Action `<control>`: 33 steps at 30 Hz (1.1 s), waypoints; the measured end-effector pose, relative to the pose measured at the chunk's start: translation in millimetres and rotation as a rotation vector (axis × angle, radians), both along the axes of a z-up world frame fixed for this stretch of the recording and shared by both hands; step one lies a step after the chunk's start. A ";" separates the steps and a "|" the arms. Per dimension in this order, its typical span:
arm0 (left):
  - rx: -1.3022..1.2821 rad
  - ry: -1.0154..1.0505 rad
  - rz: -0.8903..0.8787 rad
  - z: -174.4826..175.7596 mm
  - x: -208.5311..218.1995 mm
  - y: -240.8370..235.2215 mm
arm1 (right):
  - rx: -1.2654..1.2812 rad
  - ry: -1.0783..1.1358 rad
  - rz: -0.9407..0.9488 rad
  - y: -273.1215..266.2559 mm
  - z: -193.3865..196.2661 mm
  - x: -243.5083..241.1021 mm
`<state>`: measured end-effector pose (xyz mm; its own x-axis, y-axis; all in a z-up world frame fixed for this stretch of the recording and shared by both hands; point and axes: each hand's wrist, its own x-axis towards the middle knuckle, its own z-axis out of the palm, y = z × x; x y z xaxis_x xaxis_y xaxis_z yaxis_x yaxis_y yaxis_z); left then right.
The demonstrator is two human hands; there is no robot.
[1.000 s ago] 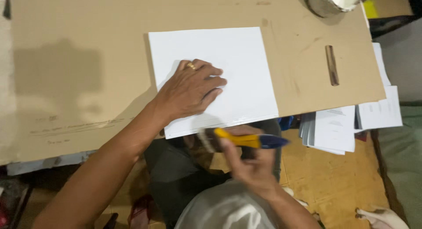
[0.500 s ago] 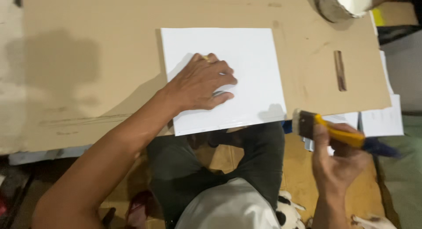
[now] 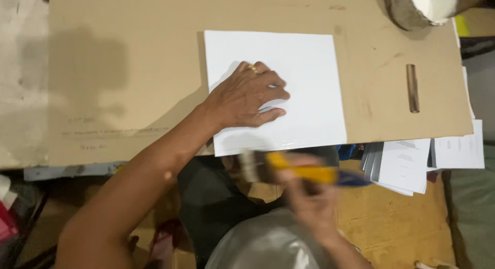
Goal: The person applies glue to the edge of a white paper sheet using a brush, then folds it over a book. They use a comb to press the folded edge flat and then use scissors to trim the excess paper along the book's edge.
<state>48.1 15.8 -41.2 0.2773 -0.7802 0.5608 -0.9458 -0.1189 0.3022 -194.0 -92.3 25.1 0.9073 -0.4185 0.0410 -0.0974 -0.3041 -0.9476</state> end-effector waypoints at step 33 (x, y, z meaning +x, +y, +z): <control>0.022 0.000 0.022 4.0 -1.6 -2.0 | -0.536 -0.431 0.505 54.7 -17.2 27.0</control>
<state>46.5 13.8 -37.1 0.2943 -0.7860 0.5437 -0.9429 -0.1459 0.2994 -167.1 -37.6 7.9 0.8393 0.2068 0.5028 0.5069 -0.6320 -0.5862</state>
